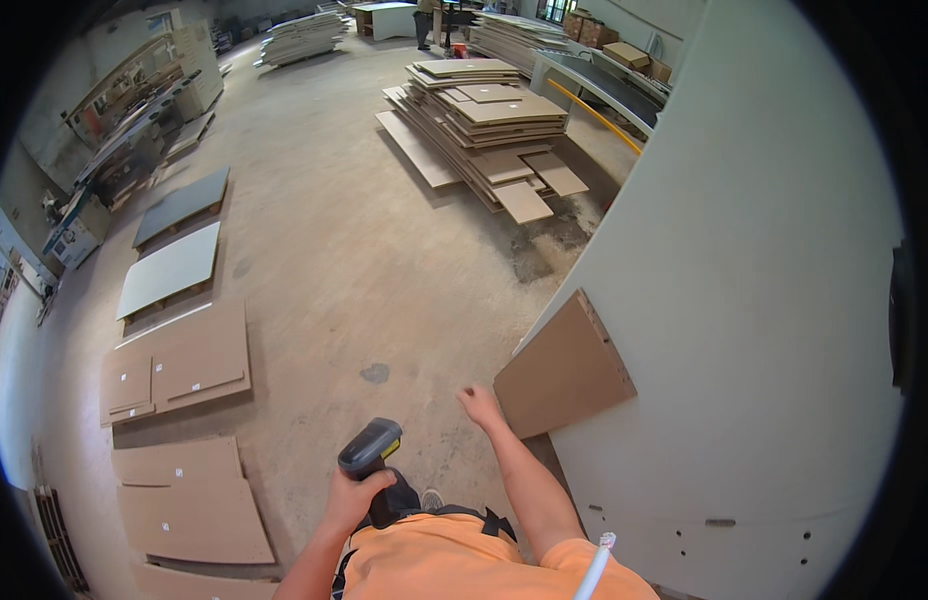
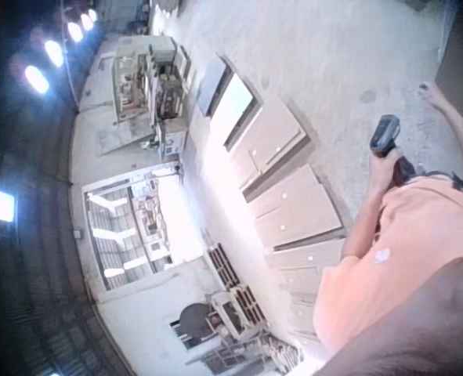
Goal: The person scans barcodes on flat wooden panels using a handheld barcode scanner, then places the panels onto a conveyor belt or stacks them on the floor. The person repeatedly picks up panels, scans them, and moves them to different locations.
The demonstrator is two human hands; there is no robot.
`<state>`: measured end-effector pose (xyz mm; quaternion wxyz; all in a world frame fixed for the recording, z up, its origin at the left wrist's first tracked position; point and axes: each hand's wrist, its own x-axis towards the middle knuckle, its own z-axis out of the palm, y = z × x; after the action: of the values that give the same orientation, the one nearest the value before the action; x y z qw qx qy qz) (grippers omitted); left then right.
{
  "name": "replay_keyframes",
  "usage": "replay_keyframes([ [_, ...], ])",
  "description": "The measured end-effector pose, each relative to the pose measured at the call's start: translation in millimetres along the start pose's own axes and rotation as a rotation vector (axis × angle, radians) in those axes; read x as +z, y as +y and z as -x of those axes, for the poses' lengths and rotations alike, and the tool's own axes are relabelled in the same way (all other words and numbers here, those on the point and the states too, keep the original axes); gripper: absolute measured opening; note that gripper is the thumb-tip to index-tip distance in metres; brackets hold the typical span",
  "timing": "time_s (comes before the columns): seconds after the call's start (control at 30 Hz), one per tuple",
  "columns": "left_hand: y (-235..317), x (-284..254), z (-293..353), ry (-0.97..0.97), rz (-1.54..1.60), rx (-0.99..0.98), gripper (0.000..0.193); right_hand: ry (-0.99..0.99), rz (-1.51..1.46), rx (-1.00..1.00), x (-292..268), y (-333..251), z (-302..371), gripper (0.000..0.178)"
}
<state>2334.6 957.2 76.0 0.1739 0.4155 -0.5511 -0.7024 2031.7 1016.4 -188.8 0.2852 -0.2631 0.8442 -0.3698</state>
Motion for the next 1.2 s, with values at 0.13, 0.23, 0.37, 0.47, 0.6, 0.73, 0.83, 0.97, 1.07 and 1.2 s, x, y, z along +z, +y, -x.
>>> replay_keyframes([
  [0.13, 34, 4, -112, -0.094, 0.088, -0.075, 0.028, 0.046, -0.264, -0.190, -18, -108, -89, 0.039],
  [0.23, 62, 5, -205, -0.222, 0.066, -0.096, 0.028, 0.090, -0.263, -0.252, -13, -93, -145, 0.038],
  [0.37, 124, 15, -334, -0.360, -0.025, -0.134, 0.019, -0.129, 0.335, 0.328, -9, 2, -157, 0.048],
  [0.47, 179, 34, -428, -0.491, -0.181, -0.131, 0.019, -0.123, 0.202, 0.595, -28, 60, -125, 0.046],
  [0.6, 232, 71, -542, -0.608, -0.346, -0.081, 0.021, 0.308, -0.459, 1.009, -37, 94, -86, 0.017],
  [0.73, 249, 120, -648, -0.625, -0.259, -0.177, 0.022, 0.209, -0.493, 1.238, -13, 118, -125, 0.019],
  [0.83, 262, 160, -727, -0.594, -0.280, -0.263, 0.025, 0.021, -0.554, 1.260, -9, 135, -222, 0.024],
  [0.97, 300, 205, -830, -0.526, -0.190, -0.347, 0.024, -0.286, -0.025, 0.804, -95, 130, -444, 0.027],
  [1.07, 336, 231, -904, -0.511, -0.279, -0.284, 0.026, 0.119, -0.031, 0.695, -200, 86, -644, 0.032],
  [1.2, 386, 263, -1008, -0.453, -0.192, -0.184, 0.036, 0.368, -0.229, 0.413, -338, -13, -878, 0.017],
])
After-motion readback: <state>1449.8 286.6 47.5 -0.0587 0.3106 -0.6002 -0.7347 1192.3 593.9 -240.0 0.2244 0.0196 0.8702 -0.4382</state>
